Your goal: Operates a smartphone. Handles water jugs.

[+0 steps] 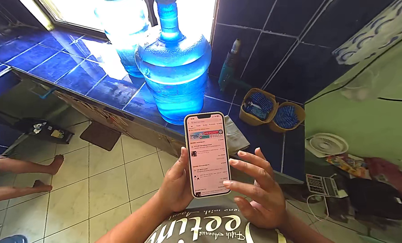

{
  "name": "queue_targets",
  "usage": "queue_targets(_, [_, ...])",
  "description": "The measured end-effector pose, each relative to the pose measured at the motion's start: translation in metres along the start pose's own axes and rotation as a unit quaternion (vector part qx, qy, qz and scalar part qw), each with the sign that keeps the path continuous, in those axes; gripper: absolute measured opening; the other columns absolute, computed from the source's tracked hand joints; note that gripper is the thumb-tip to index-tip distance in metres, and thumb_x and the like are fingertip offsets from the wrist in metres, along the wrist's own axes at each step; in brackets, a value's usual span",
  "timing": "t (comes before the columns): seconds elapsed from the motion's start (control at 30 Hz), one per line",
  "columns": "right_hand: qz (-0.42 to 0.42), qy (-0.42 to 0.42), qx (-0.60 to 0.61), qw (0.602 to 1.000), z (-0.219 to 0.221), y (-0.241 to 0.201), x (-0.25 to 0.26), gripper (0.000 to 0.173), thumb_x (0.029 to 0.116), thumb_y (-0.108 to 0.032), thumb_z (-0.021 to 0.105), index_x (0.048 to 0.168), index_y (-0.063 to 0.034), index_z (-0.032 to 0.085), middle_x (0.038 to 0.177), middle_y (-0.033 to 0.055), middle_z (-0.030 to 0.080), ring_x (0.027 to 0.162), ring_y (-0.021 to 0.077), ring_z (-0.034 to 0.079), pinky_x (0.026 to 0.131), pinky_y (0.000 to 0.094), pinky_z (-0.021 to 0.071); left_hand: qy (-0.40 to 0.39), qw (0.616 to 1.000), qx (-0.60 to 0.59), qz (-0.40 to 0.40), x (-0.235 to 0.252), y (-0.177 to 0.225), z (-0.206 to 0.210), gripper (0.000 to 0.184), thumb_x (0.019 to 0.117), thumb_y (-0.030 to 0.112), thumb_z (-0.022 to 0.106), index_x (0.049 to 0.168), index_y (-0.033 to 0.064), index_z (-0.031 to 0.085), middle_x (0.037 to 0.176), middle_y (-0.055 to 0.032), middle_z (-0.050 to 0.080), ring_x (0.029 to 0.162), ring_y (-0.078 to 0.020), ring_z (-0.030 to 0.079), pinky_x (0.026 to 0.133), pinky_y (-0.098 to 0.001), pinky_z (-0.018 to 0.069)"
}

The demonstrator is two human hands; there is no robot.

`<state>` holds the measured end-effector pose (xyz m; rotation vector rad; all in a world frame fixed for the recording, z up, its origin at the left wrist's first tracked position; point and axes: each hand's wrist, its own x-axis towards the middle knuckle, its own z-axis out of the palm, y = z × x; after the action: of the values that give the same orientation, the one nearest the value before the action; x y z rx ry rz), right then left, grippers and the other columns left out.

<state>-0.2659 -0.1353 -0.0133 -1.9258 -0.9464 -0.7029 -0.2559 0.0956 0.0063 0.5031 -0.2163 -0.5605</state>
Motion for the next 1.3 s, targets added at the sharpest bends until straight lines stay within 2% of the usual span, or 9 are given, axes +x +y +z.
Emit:
queue_targets(0.33, [-0.005, -0.022, 0.002, 1.0, -0.014, 0.006, -0.004, 0.031, 0.1059, -0.041, 0.047, 0.112, -0.0285, 0.074, 0.148, -0.0066, 0.055, 0.151, 0.0206, 0.032, 0.126, 0.0603, 0.0139, -0.002, 1.0, -0.002, -0.011, 0.018, -0.006, 0.006, 0.059, 0.1041, 0.058, 0.04, 0.137, 0.0126, 0.06, 0.131, -0.0133, 0.066, 0.124, -0.0251, 0.063, 0.109, -0.0477, 0.0481])
queue_targets(0.73, [-0.013, -0.035, -0.004, 0.999, -0.059, 0.043, -0.009, 0.031, 0.1057, -0.039, 0.047, 0.11, -0.028, 0.075, 0.151, -0.0059, 0.052, 0.153, 0.0218, 0.029, 0.126, 0.0607, 0.0126, -0.024, 0.999, -0.028, -0.017, 0.074, -0.035, 0.014, 0.06, 0.1039, 0.058, 0.04, 0.138, 0.0125, 0.059, 0.133, -0.0137, 0.065, 0.125, -0.0256, 0.062, 0.109, -0.0478, 0.0475])
queue_targets(1.17, [-0.021, -0.031, 0.007, 0.999, -0.108, 0.097, -0.012, 0.031, 0.1059, -0.041, 0.046, 0.109, -0.0295, 0.075, 0.157, -0.0077, 0.046, 0.156, 0.0224, 0.02, 0.127, 0.0578, 0.0068, -0.01, 1.0, -0.018, -0.011, 0.133, -0.068, 0.028, 0.059, 0.104, 0.057, 0.041, 0.138, 0.0124, 0.059, 0.133, -0.0139, 0.065, 0.126, -0.0263, 0.061, 0.11, -0.0485, 0.0472])
queue_targets(1.3, [-0.005, -0.048, -0.002, 0.999, -0.116, 0.112, -0.007, 0.033, 0.1061, -0.044, 0.044, 0.116, -0.0325, 0.073, 0.158, -0.0066, 0.045, 0.156, 0.0227, 0.02, 0.127, 0.0583, 0.0066, -0.004, 1.0, -0.02, -0.001, 0.144, -0.074, 0.03, 0.058, 0.1045, 0.056, 0.042, 0.138, 0.0112, 0.059, 0.133, -0.0145, 0.065, 0.126, -0.0261, 0.062, 0.109, -0.048, 0.0477])
